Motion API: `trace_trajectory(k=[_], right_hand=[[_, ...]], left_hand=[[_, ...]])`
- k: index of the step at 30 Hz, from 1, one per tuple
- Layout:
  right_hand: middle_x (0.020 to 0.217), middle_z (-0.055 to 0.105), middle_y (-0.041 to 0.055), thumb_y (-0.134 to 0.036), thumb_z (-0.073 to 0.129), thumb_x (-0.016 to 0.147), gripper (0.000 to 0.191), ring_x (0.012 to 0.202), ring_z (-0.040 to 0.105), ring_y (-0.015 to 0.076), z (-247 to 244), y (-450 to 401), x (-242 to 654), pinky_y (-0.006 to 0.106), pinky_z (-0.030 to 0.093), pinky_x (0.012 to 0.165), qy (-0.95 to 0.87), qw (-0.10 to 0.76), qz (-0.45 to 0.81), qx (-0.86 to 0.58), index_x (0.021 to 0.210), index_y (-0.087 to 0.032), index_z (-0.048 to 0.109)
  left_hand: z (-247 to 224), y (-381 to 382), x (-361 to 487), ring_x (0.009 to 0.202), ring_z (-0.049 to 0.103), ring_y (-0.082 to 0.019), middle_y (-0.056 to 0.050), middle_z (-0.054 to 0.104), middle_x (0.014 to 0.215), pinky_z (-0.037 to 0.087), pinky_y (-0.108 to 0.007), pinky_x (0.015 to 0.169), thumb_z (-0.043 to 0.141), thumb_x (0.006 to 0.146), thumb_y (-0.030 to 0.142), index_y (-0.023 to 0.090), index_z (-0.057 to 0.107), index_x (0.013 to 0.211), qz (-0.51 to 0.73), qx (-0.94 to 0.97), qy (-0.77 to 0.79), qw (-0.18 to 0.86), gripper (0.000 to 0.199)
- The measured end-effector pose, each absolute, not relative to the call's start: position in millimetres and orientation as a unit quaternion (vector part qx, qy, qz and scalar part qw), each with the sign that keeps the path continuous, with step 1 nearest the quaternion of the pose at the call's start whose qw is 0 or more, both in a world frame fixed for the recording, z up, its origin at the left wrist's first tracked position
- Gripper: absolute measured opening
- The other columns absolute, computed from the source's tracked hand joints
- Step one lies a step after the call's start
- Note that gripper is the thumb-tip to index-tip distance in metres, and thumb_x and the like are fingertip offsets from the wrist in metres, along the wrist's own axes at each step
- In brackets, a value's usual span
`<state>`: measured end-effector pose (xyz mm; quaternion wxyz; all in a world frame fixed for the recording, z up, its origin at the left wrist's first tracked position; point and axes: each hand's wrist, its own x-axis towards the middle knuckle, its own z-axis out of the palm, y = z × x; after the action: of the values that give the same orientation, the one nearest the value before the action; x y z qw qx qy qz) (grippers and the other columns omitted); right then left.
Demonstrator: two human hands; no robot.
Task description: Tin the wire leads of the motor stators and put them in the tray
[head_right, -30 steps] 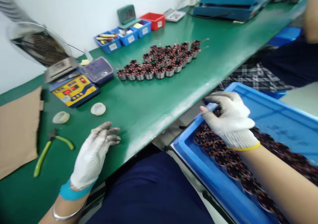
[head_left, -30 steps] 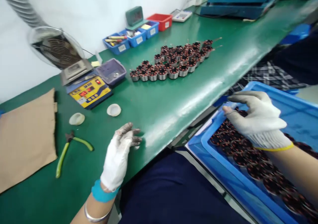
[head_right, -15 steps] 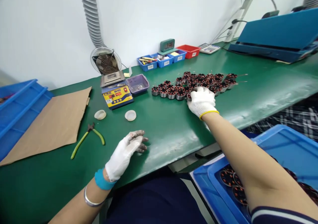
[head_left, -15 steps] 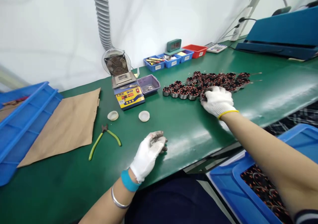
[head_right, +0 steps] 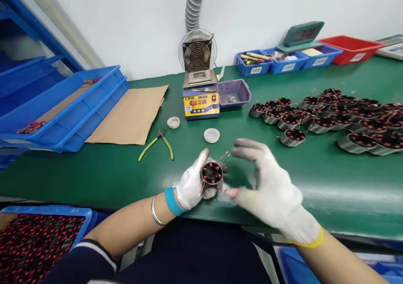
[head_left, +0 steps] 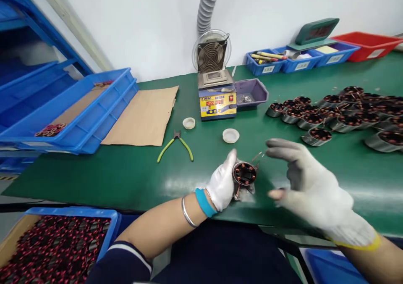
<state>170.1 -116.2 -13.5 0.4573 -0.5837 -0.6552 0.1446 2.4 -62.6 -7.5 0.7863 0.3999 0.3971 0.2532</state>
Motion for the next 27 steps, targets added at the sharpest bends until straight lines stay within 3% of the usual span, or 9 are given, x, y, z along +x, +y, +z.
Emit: trace_trajectory(k=[4,7,13,17,20,23,25,27], right_hand=[[0.110,0.071,0.0115,-0.070,0.076,0.059,0.064,0.100,0.068,0.0276,-12,-113,175,0.040,0.059,0.085,-0.500,0.498,0.347,-0.617,0.103,-0.024,0.068],[0.097,0.073,0.0095,-0.067,0.078,0.060,0.054,0.085,0.069,0.0219,-8,-112,165,0.032,0.058,0.072,-0.456,0.489,0.388,-0.634,0.089,-0.022,0.072],[0.094,0.074,0.0082,-0.063,0.082,0.056,0.047,0.086,0.069,0.0219,-11,-114,161,0.029,0.056,0.069,-0.409,0.537,0.398,-0.622,0.076,-0.021,0.072],[0.096,0.074,0.0084,-0.063,0.077,0.062,0.048,0.087,0.070,0.0238,-1,-113,169,0.033,0.058,0.070,-0.426,0.511,0.393,-0.635,0.086,-0.022,0.073],[0.092,0.075,0.0080,-0.056,0.070,0.072,0.037,0.081,0.070,0.0224,9,-110,171,0.031,0.057,0.066,-0.518,0.434,0.358,-0.644,0.080,-0.020,0.073],[0.091,0.075,0.0060,-0.040,0.064,0.081,0.024,0.085,0.071,0.0212,13,-109,172,0.030,0.057,0.069,-0.633,0.406,0.241,-0.613,0.069,-0.021,0.069],[0.087,0.074,0.0038,-0.031,0.061,0.085,0.017,0.091,0.071,0.0209,14,-111,173,0.034,0.058,0.080,-0.704,0.395,0.121,-0.578,0.072,-0.022,0.066],[0.084,0.072,0.0027,-0.025,0.059,0.088,0.011,0.095,0.070,0.0209,20,-114,174,0.041,0.054,0.095,-0.758,0.372,0.000,-0.536,0.078,-0.022,0.063]], left_hand=[[-3,-62,3,0.031,0.036,-0.010,-0.003,0.054,0.045,0.022,-0.024,0.033,0.025,0.099,0.057,0.019,0.065,0.072,0.246,0.410,0.398,0.783,0.061],[-2,-63,3,0.032,0.039,-0.010,-0.003,0.053,0.044,0.026,-0.023,0.034,0.027,0.099,0.053,0.020,0.058,0.061,0.224,0.424,0.408,0.776,0.059],[-9,-66,5,0.030,0.035,-0.010,-0.001,0.049,0.043,0.024,-0.024,0.033,0.029,0.098,0.051,0.021,0.060,0.065,0.275,0.380,0.422,0.775,0.055],[-8,-64,4,0.032,0.038,-0.011,-0.003,0.053,0.047,0.024,-0.024,0.034,0.029,0.098,0.054,0.020,0.062,0.064,0.243,0.402,0.406,0.784,0.058],[-3,-63,2,0.031,0.035,-0.010,-0.003,0.049,0.042,0.023,-0.025,0.034,0.026,0.099,0.050,0.020,0.057,0.053,0.187,0.443,0.408,0.776,0.063],[-3,-64,3,0.031,0.032,-0.009,-0.002,0.046,0.040,0.022,-0.025,0.034,0.030,0.099,0.051,0.020,0.053,0.048,0.159,0.473,0.391,0.773,0.064],[-5,-65,4,0.034,0.034,-0.009,-0.001,0.047,0.043,0.024,-0.024,0.035,0.045,0.096,0.048,0.019,0.054,0.051,0.197,0.433,0.377,0.795,0.055],[-6,-65,5,0.042,0.043,-0.009,0.000,0.054,0.051,0.032,-0.022,0.039,0.065,0.085,0.035,0.016,0.061,0.062,0.254,0.362,0.360,0.821,0.031]])
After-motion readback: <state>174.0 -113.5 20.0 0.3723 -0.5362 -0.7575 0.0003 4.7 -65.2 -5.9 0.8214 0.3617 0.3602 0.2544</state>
